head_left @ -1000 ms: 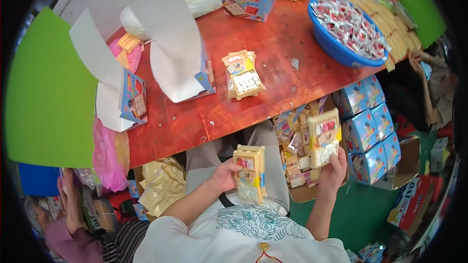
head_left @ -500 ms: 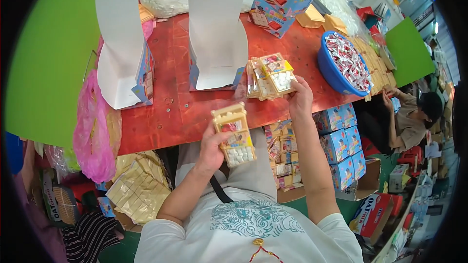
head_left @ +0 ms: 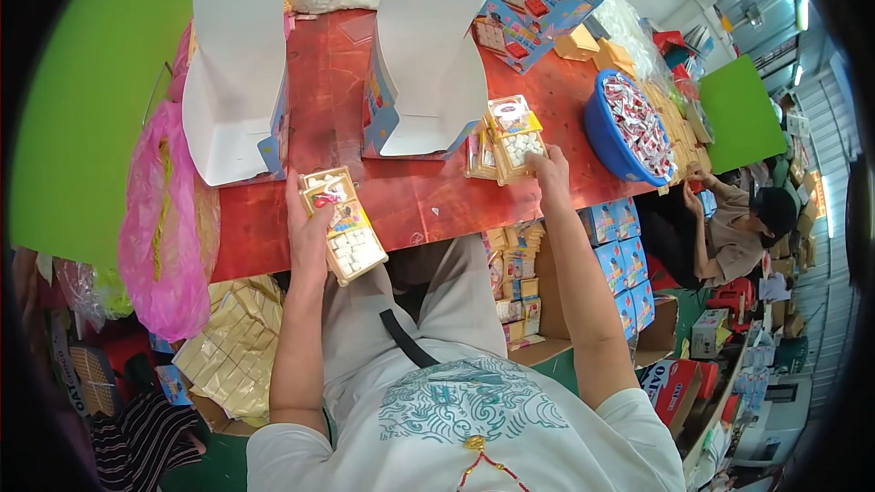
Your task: Packing individual snack packets into cardboard display boxes.
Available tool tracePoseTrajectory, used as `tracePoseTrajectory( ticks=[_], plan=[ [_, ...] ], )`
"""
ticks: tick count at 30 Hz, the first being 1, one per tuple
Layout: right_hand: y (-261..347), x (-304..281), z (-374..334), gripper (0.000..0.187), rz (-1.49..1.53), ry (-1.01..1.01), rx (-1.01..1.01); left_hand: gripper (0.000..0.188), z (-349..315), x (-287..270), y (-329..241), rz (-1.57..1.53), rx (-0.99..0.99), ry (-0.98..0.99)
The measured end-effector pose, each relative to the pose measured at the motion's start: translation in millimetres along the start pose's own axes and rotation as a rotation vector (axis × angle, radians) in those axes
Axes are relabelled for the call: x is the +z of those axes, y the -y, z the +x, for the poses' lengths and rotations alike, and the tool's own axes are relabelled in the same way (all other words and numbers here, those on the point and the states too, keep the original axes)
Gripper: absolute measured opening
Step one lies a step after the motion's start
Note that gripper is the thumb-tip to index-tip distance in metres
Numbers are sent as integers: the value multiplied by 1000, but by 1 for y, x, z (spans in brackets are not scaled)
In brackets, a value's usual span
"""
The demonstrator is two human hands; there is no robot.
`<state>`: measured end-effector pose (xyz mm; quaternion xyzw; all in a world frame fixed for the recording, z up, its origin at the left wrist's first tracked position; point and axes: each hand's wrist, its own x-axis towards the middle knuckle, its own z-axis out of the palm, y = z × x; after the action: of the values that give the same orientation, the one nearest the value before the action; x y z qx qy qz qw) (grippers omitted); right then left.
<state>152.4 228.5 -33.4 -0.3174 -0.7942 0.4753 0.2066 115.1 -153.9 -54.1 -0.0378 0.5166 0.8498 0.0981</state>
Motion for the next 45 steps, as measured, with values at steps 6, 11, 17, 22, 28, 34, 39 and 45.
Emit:
tracePoseTrajectory(
  ticks=[6,11,17,22,28,34,39,45],
  plan=[
    [14,6,-10,42,-28,87,239,67,5,-2,-11,601,223,-132],
    [17,2,-2,50,0,165,386,52,2,3,-23,1386,669,-332],
    [43,0,13,53,25,276,368,53,-39,125,21,562,469,459],
    [41,15,23,46,127,406,397,66,36,200,112,428,177,211],
    [27,8,14,38,601,517,517,53,31,218,132,341,69,160],
    [-12,-10,-2,41,1133,722,439,40,-13,220,99,609,681,242],
    [-12,-13,-27,65,1210,690,137,80,-24,196,77,627,901,405],
    [3,-8,-61,82,928,658,-70,94,-19,163,84,433,692,532]
  ],
)
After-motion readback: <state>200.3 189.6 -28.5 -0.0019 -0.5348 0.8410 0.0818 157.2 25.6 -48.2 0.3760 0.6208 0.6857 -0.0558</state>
